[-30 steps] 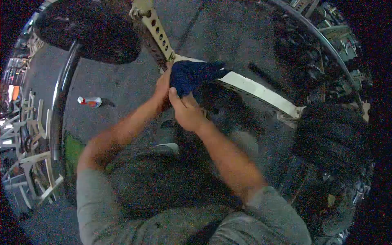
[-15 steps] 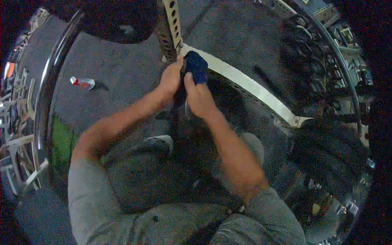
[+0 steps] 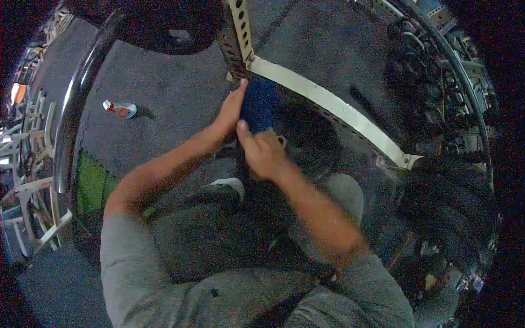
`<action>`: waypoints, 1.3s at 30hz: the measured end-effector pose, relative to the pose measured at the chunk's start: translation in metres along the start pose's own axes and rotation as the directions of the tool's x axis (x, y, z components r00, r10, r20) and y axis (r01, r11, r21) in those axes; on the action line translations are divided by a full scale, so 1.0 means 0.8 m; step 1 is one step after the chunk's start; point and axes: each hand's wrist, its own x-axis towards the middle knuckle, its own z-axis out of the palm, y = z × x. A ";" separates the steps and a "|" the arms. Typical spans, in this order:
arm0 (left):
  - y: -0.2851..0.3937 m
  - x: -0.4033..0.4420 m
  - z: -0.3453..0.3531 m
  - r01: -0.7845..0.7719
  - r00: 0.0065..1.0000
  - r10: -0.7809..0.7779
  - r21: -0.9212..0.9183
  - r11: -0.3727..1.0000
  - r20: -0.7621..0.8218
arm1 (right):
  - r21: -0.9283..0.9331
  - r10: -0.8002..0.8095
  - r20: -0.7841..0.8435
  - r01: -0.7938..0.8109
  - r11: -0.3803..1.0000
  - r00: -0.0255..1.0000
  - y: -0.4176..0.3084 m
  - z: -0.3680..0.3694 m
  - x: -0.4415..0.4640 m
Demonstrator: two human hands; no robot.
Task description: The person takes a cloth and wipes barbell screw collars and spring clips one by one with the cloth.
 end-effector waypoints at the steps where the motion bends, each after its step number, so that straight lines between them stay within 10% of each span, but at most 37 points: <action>1: -0.004 -0.004 0.000 -0.028 0.999 0.029 0.034 0.999 -0.039 | -0.003 0.080 0.036 -0.080 0.997 0.996 0.002 -0.006 0.007; 2: 0.011 -0.007 0.002 0.088 0.995 -0.090 -0.060 0.994 -0.046 | 0.098 0.254 0.242 -0.284 0.954 0.936 0.040 0.001 0.027; 4: 0.030 -0.009 0.011 0.191 0.981 -0.191 -0.229 0.955 0.022 | 0.196 0.375 0.152 -0.399 0.896 0.915 0.054 -0.018 0.065; 5: 0.035 -0.015 0.014 0.148 0.989 -0.128 -0.340 0.929 0.079 | 0.595 0.519 -0.007 -0.414 0.689 0.855 0.058 -0.022 0.074; 7: 0.045 -0.024 0.019 0.092 0.984 0.009 -0.548 0.832 0.179 | 0.916 0.486 0.265 -0.375 0.144 0.833 0.080 -0.046 0.073; 12: 0.036 -0.014 0.002 -0.395 0.907 0.417 -0.240 0.887 0.047 | 0.916 0.464 0.400 -0.340 -0.210 0.790 0.033 -0.042 0.044; 15: 0.041 -0.013 -0.006 -0.691 0.703 0.688 0.405 0.599 0.182 | 0.926 0.443 0.375 -0.313 -0.210 0.814 0.022 -0.025 0.039; 21: 0.055 -0.032 0.000 -0.623 0.782 0.525 0.412 0.665 0.335 | 0.893 0.504 0.450 -0.385 -0.234 0.737 0.015 -0.051 0.036; 30: 0.044 -0.004 -0.013 -0.800 0.596 0.617 0.314 0.512 0.513 | 0.816 0.701 0.174 -0.500 0.291 0.692 0.050 -0.037 0.050; 39: 0.049 -0.009 -0.014 -0.748 0.658 0.643 0.240 0.619 0.392 | 0.768 0.733 0.245 -0.588 0.253 0.635 0.048 -0.041 0.059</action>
